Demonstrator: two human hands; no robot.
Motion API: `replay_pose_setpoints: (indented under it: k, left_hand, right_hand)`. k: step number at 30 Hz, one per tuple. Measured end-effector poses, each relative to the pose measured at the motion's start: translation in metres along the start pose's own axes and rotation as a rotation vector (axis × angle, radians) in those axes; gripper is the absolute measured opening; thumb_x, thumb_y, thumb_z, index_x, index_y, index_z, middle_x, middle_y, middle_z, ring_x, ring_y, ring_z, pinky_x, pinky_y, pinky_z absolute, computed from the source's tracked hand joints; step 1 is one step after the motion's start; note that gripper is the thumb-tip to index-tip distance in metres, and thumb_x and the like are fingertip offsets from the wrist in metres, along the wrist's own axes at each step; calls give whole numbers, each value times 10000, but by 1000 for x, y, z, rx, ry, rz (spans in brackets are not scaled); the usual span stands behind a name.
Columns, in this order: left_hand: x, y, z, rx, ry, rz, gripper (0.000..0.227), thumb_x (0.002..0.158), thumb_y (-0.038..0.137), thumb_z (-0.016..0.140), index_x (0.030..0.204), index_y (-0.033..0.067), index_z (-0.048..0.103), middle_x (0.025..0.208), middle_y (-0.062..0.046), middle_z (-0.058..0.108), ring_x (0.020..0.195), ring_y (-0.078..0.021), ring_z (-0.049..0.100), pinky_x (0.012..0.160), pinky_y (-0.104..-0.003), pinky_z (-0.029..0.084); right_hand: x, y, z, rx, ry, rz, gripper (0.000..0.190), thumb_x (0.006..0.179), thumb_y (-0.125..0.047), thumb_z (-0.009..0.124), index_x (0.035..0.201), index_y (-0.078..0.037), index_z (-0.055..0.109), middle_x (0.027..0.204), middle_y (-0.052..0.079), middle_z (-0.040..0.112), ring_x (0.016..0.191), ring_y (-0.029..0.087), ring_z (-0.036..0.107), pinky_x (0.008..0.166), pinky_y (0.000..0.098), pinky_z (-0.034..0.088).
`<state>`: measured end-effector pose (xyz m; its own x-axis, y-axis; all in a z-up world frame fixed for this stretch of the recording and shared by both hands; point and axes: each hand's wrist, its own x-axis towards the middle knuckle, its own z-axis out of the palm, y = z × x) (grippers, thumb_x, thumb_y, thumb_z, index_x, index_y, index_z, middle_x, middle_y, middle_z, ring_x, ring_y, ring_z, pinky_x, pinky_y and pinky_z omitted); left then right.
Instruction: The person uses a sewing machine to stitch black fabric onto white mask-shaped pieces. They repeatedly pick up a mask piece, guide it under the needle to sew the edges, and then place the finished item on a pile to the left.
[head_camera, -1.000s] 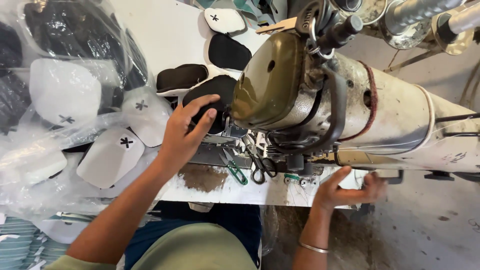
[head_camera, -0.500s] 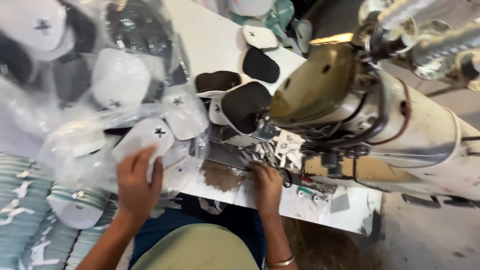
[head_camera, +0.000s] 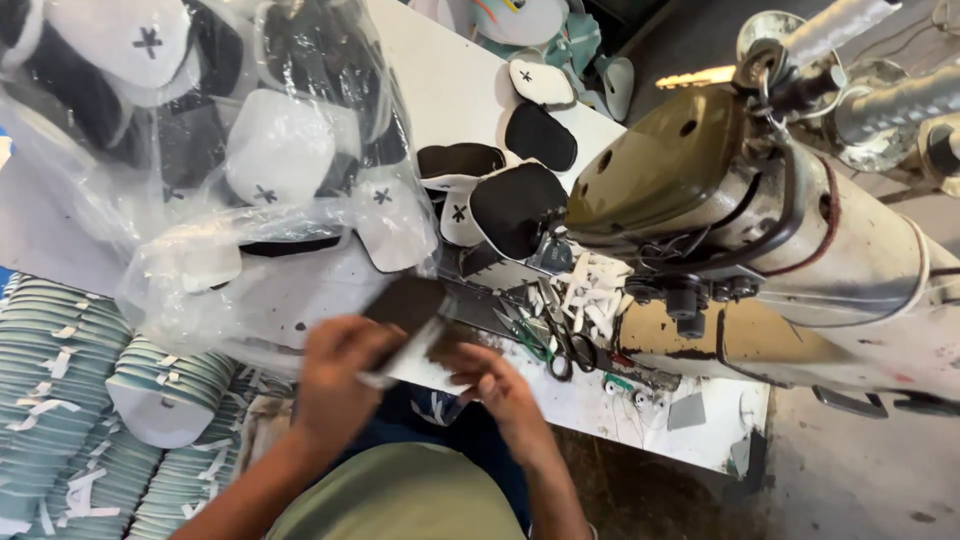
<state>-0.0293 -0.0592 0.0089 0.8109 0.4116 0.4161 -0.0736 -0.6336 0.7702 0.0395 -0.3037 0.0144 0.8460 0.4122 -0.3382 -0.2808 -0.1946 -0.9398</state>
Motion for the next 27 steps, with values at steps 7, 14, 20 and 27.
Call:
replay_pose_setpoints:
  k: [7, 14, 20, 27]
  left_hand:
    - [6, 65, -2, -318, -286, 347, 422, 790, 254, 808, 1181, 131, 708, 1267, -119, 616, 1217, -304, 565, 1014, -430, 431]
    - [10, 36, 23, -1021, -639, -661, 332, 977, 91, 614, 1298, 82, 697, 1259, -97, 699, 1155, -185, 609, 1013, -342, 471]
    - [19, 34, 22, -1517, -375, -845, 516, 806, -140, 502, 1291, -12, 624, 1293, -130, 653, 1214, -215, 616, 1062, -381, 474]
    - [19, 42, 25, -1607, -293, -843, 601, 746, -132, 453, 1299, 30, 624, 1255, -128, 662, 1168, -234, 643, 999, -408, 508]
  right_hand:
    - [2, -20, 12, 526, 73, 116, 446, 1073, -323, 543, 1361, 17, 565, 1212, 124, 657, 1064, 192, 644, 888, 318, 542]
    - [-11, -26, 12, 213, -72, 123, 500, 1045, -325, 566, 1423, 1, 541, 1178, 61, 682, 1017, 110, 637, 881, 256, 533]
    - [-30, -16, 11, 178, -29, 53, 430, 993, -161, 700, 1362, 37, 600, 988, 69, 709, 774, 114, 643, 727, 262, 538]
    - [-32, -26, 16, 311, 180, -54, 433, 858, 11, 771, 1250, -13, 588, 919, 70, 721, 760, 125, 683, 709, 271, 567]
